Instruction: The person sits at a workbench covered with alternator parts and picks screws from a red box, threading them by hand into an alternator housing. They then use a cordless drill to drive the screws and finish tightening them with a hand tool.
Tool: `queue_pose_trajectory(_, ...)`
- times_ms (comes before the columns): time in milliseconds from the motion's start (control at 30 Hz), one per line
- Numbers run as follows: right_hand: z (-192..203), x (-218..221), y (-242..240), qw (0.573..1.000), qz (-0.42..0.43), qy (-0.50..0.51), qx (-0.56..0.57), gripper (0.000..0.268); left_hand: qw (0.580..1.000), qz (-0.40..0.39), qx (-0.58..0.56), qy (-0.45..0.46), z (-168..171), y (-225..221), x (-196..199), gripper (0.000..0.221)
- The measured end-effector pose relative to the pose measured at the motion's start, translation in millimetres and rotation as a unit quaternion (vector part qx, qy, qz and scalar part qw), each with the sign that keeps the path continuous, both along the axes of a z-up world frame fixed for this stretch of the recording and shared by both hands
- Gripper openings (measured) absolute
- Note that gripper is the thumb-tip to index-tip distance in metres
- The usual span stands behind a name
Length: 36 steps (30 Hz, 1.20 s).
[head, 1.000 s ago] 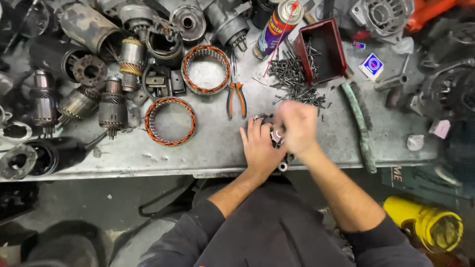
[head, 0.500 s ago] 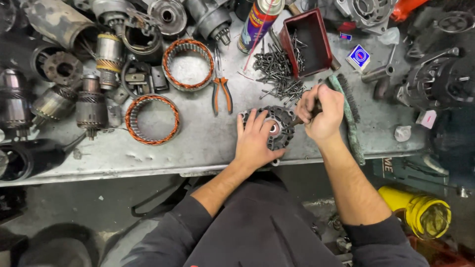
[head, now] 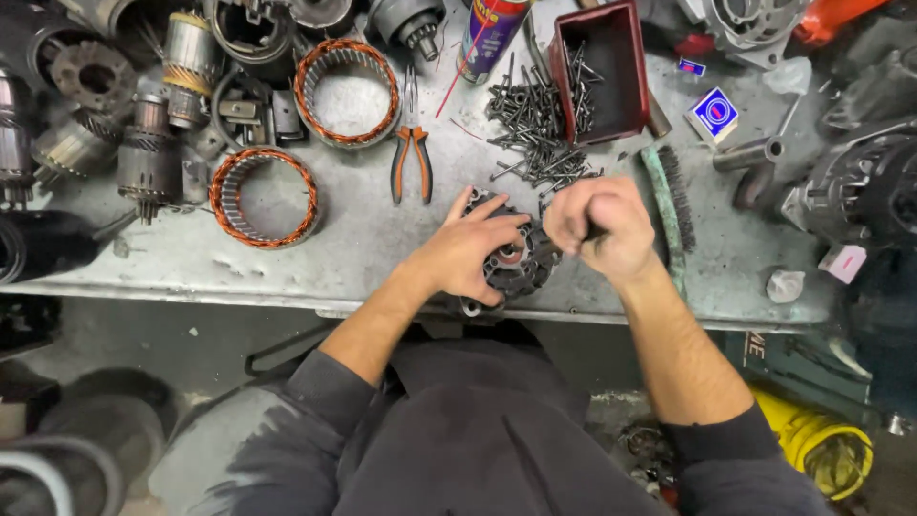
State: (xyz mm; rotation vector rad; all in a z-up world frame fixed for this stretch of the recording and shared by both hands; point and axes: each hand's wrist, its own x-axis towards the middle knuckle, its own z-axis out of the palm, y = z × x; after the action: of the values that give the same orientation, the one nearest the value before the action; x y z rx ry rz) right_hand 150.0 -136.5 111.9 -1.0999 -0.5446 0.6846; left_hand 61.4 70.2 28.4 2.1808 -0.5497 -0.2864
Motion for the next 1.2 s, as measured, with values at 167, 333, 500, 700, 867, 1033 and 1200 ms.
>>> queue_pose_trajectory(167,-5.8,13.9,3.0,0.977,0.193,0.035,0.085,0.036,1.000,0.006,0.021,0.017,9.2,-5.0,0.5,0.068)
queue_pose_trajectory(333,-19.1,-30.8,-4.2,0.998,-0.058,0.023,0.027,0.045,0.999,0.028,0.040,-0.011,9.0,-14.7,-7.2,0.065)
queue_pose_trajectory(500,-38.9,-51.7,-19.1,0.896,-0.426,0.083,0.091,0.052,0.998,0.036,0.031,-0.034,10.1,-17.8,-6.4,0.059)
queue_pose_trajectory(700,57.2,-51.4,-45.9,0.776,-0.221,-0.452,-0.380,0.031,0.997,0.046,0.018,-0.063,10.9,-14.7,-15.1,0.065)
queue_pose_trajectory(867,108.5,-48.5,-33.8,0.581,0.084,-0.589,-0.556,0.025,0.991,0.125,0.004,-0.039,7.1,-19.6,-24.8,0.088)
queue_pose_trajectory(1033,108.1,-43.2,-7.4,0.357,0.287,-0.713,-0.531,0.047,0.990,0.134,-0.023,-0.034,-8.0,-30.9,-30.8,0.079)
queue_pose_trajectory(1200,107.4,-32.3,9.9,0.316,0.388,-0.596,-0.628,0.040,0.988,0.145,-0.040,-0.032,-14.2,-38.9,-33.6,0.058)
